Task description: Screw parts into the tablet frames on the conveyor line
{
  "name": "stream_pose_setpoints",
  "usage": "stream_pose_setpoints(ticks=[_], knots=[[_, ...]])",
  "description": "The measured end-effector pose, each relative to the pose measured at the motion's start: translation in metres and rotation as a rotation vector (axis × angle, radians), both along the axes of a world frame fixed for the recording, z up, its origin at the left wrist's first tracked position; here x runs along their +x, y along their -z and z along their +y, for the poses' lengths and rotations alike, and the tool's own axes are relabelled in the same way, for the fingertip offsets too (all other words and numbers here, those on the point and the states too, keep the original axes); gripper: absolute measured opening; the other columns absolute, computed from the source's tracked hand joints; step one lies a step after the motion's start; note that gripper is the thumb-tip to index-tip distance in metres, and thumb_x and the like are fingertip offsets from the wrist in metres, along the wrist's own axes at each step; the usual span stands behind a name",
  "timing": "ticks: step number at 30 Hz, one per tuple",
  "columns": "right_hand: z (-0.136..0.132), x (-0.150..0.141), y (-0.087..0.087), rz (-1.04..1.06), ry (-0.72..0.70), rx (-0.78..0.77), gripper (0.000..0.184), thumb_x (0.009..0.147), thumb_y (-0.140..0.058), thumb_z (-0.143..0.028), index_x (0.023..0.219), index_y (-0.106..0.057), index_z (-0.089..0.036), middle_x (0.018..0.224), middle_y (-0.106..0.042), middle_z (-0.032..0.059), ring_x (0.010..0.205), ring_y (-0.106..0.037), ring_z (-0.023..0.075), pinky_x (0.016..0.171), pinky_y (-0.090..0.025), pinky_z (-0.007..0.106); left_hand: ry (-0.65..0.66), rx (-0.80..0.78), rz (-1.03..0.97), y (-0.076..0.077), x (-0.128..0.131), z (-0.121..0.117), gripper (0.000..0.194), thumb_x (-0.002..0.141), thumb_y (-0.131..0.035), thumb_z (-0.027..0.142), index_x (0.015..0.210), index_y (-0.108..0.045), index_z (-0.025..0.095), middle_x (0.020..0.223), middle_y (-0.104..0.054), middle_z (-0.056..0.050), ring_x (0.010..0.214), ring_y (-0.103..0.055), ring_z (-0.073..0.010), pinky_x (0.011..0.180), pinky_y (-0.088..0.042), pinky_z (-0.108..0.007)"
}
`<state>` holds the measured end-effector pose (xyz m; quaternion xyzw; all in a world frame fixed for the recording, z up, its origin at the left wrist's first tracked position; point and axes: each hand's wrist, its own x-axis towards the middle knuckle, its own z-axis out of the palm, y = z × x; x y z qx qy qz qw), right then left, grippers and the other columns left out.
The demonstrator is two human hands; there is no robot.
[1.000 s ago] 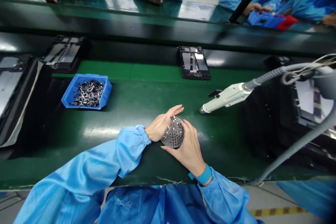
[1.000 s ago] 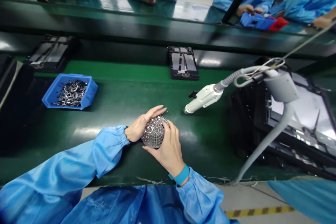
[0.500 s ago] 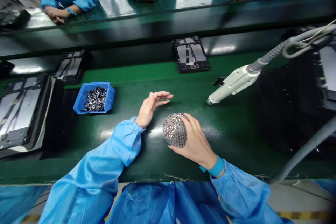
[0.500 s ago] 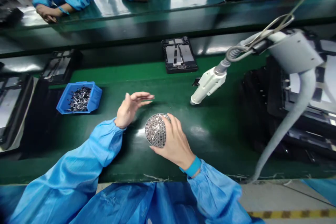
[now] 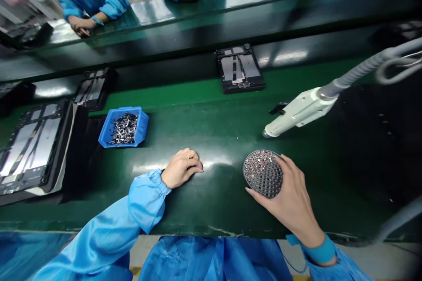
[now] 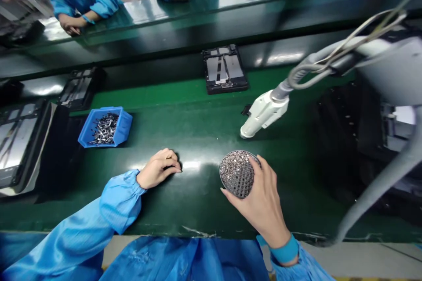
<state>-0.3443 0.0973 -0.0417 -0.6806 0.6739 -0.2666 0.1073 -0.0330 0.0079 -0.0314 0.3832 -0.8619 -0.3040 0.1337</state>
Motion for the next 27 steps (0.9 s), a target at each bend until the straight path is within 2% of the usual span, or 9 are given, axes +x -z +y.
stream_pose_setpoints(ticks=[3, 5, 11, 13, 16, 19, 22, 24, 27], knots=[[-0.002, 0.002, 0.003, 0.001, 0.07, -0.023, 0.099, 0.074, -0.054, -0.081, 0.142, -0.034, -0.012, 0.14, -0.04, 0.0227, 0.125, -0.042, 0.0418, 0.097, -0.045, 0.06, 0.044, -0.03, 0.02, -0.004, -0.007, -0.006, 0.045, 0.1, -0.037, 0.045, 0.081, -0.067, 0.017, 0.084, -0.062, -0.007, 0.081, -0.053, -0.0172, 0.078, -0.04, -0.03], [-0.005, 0.004, 0.005, -0.002, 0.121, -0.051, 0.099, 0.074, -0.051, -0.082, 0.141, -0.035, -0.011, 0.138, -0.041, 0.024, 0.123, -0.043, 0.0428, 0.097, -0.045, 0.061, 0.078, -0.04, 0.071, -0.007, -0.026, -0.013, 0.042, 0.101, -0.037, 0.042, 0.082, -0.065, 0.016, 0.085, -0.063, -0.008, 0.082, -0.054, -0.0174, 0.079, -0.043, -0.03], [-0.006, 0.004, 0.009, -0.089, 0.117, -0.063, 0.106, 0.071, -0.058, -0.081, 0.146, -0.028, -0.012, 0.144, -0.037, 0.0245, 0.131, -0.037, 0.0426, 0.101, -0.044, 0.062, 0.27, -0.187, 0.212, -0.007, -0.13, -0.032, 0.035, 0.102, -0.036, 0.03, 0.092, -0.066, 0.015, 0.088, -0.069, -0.009, 0.082, -0.056, -0.0184, 0.08, -0.047, -0.031], [-0.001, -0.003, 0.006, -0.177, 0.102, -0.044, 0.106, 0.071, -0.065, -0.075, 0.148, -0.024, -0.016, 0.15, -0.031, 0.0218, 0.136, -0.035, 0.0407, 0.105, -0.041, 0.062, 0.33, -0.275, 0.219, -0.009, -0.15, -0.037, 0.035, 0.101, -0.035, 0.026, 0.103, -0.068, 0.015, 0.091, -0.069, -0.009, 0.083, -0.056, -0.0192, 0.08, -0.048, -0.032], [0.01, -0.021, -0.001, -0.407, 0.177, -0.029, 0.092, 0.078, -0.068, -0.063, 0.149, -0.025, -0.023, 0.153, -0.031, 0.0149, 0.136, -0.038, 0.0348, 0.109, -0.041, 0.056, 0.288, -0.344, 0.299, -0.015, -0.148, -0.047, 0.029, 0.1, -0.041, 0.023, 0.108, -0.068, 0.017, 0.091, -0.069, -0.009, 0.083, -0.057, -0.0178, 0.077, -0.05, -0.031], [0.017, -0.041, -0.004, -0.58, 0.315, -0.076, 0.056, 0.093, -0.055, -0.047, 0.142, -0.038, -0.025, 0.14, -0.049, 0.0108, 0.122, -0.055, 0.0259, 0.101, -0.051, 0.043, 0.157, -0.29, 0.343, -0.02, -0.125, -0.061, 0.018, 0.096, -0.054, 0.026, 0.093, -0.07, 0.017, 0.084, -0.07, -0.006, 0.079, -0.061, -0.0159, 0.076, -0.05, -0.028], [0.015, -0.057, 0.001, -0.375, 0.326, -0.103, 0.033, 0.098, -0.043, -0.04, 0.119, -0.059, -0.021, 0.114, -0.063, 0.0097, 0.105, -0.063, 0.0232, 0.092, -0.054, 0.039, 0.025, -0.187, 0.262, -0.014, -0.107, -0.078, 0.02, 0.094, -0.057, 0.03, 0.085, -0.069, 0.017, 0.083, -0.07, -0.006, 0.078, -0.064, -0.0163, 0.075, -0.05, -0.028], [0.009, -0.063, 0.006, -0.22, 0.285, -0.069, 0.031, 0.098, -0.042, -0.039, 0.104, -0.065, -0.02, 0.103, -0.065, 0.0089, 0.098, -0.063, 0.0233, 0.089, -0.053, 0.039, -0.028, -0.129, 0.191, -0.005, -0.102, -0.087, 0.022, 0.093, -0.055, 0.032, 0.086, -0.069, 0.017, 0.084, -0.07, -0.006, 0.079, -0.065, -0.0173, 0.075, -0.05, -0.028], [0.001, -0.064, 0.009, -0.167, 0.255, -0.025, 0.028, 0.096, -0.046, -0.038, 0.097, -0.068, -0.022, 0.096, -0.065, 0.0058, 0.091, -0.063, 0.0226, 0.082, -0.052, 0.038, -0.057, -0.081, 0.137, 0.006, -0.1, -0.094, 0.025, 0.094, -0.051, 0.033, 0.087, -0.07, 0.017, 0.086, -0.069, -0.007, 0.082, -0.065, -0.0185, 0.078, -0.05, -0.03]])
